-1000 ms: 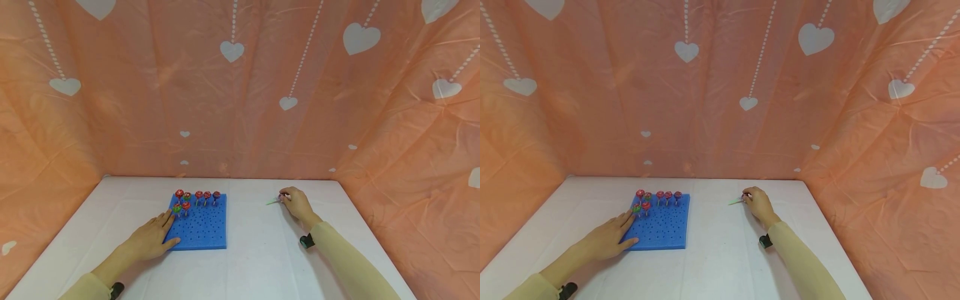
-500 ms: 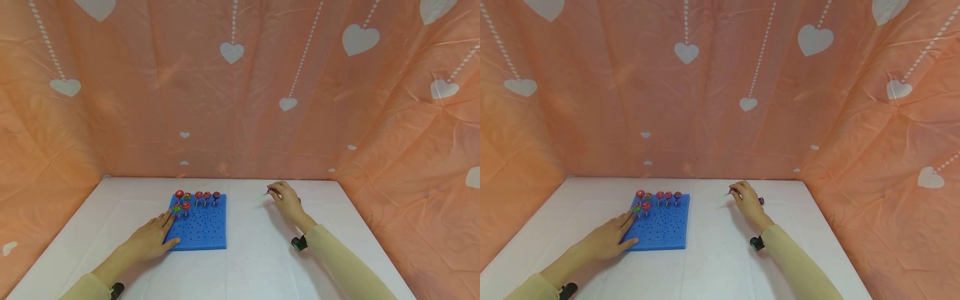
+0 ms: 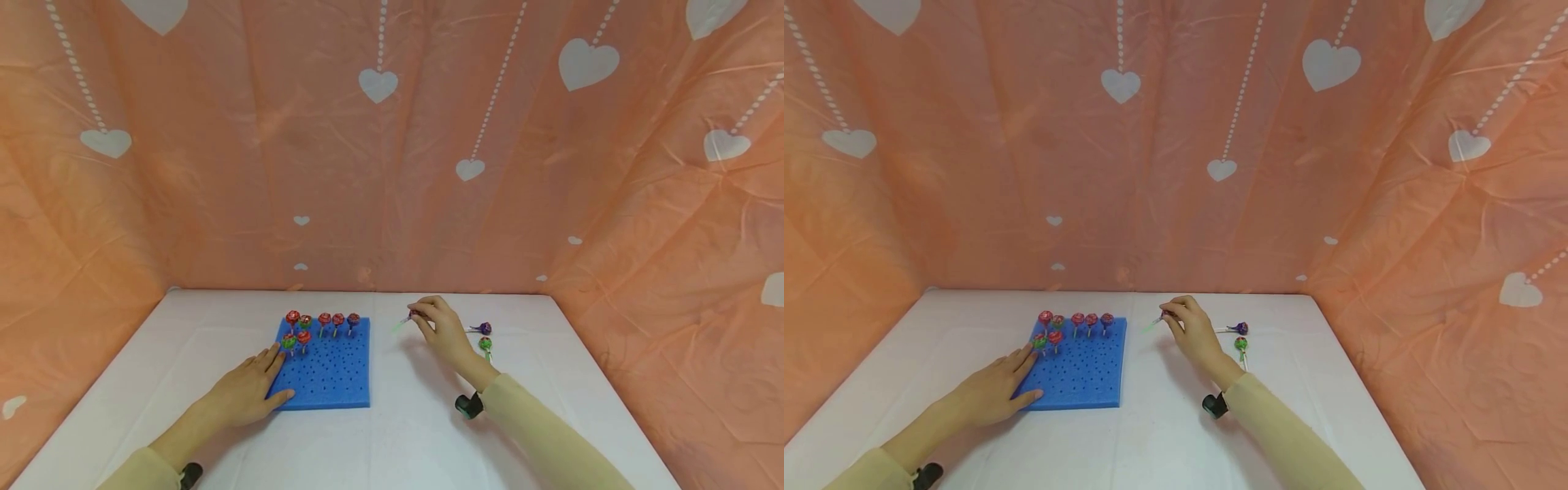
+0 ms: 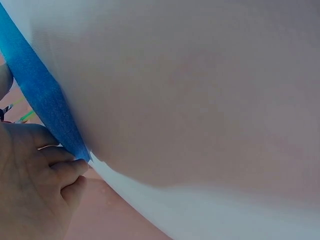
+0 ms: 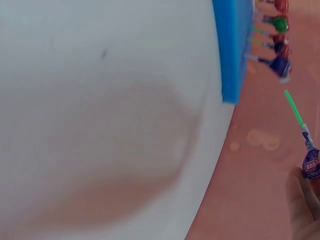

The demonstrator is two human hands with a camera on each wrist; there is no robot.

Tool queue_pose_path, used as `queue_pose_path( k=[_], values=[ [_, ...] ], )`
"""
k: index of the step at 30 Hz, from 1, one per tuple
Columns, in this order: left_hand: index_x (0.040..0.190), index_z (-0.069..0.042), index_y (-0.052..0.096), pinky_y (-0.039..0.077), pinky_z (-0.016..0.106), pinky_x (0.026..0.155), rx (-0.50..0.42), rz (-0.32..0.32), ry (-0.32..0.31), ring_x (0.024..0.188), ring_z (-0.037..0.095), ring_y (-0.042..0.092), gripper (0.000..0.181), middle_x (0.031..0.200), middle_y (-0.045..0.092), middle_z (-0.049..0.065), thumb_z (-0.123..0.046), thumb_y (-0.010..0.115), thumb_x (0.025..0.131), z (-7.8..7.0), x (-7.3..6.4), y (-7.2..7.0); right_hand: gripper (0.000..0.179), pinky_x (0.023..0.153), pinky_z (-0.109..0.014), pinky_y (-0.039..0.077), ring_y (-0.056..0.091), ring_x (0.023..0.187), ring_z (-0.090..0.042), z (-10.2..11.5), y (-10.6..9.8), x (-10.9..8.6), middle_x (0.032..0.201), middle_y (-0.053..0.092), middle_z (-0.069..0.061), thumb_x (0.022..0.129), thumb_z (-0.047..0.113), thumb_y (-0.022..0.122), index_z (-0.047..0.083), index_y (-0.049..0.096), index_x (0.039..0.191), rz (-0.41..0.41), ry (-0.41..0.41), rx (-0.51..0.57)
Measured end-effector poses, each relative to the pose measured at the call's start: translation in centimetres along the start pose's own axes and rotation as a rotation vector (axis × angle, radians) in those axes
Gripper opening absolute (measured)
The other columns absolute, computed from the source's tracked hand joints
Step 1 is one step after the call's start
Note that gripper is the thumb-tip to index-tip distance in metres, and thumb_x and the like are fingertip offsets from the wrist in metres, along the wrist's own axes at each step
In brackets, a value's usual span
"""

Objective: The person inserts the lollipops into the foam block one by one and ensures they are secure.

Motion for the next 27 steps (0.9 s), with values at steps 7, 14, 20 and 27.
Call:
queue_pose_path(
  k=[7,14,20,27],
  values=[
    [0.146,0.017,0.047,0.038,0.066,0.113,-0.001,-0.003,-0.004,0.141,0.057,0.041,0.084,0.155,0.038,0.039,-0.053,0.061,0.101,0.0,0.0,-0.1,0.024,0.087,-0.032,0.062,0.073,0.097,-0.027,2.1,1.6,0.2,0.111,0.066,-0.016,0.094,-0.004,0.073,-0.005,0.073,0.117,0.020,-0.035,0.042],
    [0.145,0.017,0.047,0.039,0.066,0.113,0.006,-0.010,0.000,0.140,0.057,0.042,0.084,0.154,0.038,0.040,-0.053,0.061,0.100,-0.1,0.0,-0.1,0.025,0.088,-0.032,0.062,0.074,0.098,-0.026,3.9,3.1,0.5,0.112,0.067,-0.016,0.091,-0.004,0.077,-0.004,0.071,0.115,0.022,-0.067,0.068],
    [0.146,0.017,0.047,0.038,0.066,0.113,-0.001,-0.005,-0.006,0.141,0.057,0.041,0.085,0.155,0.037,0.040,-0.053,0.061,0.101,0.0,0.0,0.0,0.022,0.088,-0.030,0.061,0.072,0.099,-0.025,4.9,4.5,0.9,0.112,0.068,-0.013,0.090,-0.002,0.079,-0.002,0.072,0.111,0.015,-0.087,0.079],
    [0.146,0.017,0.046,0.037,0.066,0.114,0.000,-0.006,-0.008,0.141,0.058,0.040,0.085,0.156,0.036,0.040,-0.054,0.060,0.101,0.3,0.1,0.4,0.022,0.085,-0.028,0.062,0.073,0.097,-0.025,6.2,5.9,1.2,0.112,0.069,-0.014,0.090,-0.001,0.079,-0.003,0.073,0.110,0.007,-0.112,0.110]
  ],
)
Point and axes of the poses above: each hand's wrist, its own x-axis towards the middle knuckle, its own y-axis out of the palm, z = x × y, the point moved 8 cm from there along x, towards the middle knuckle
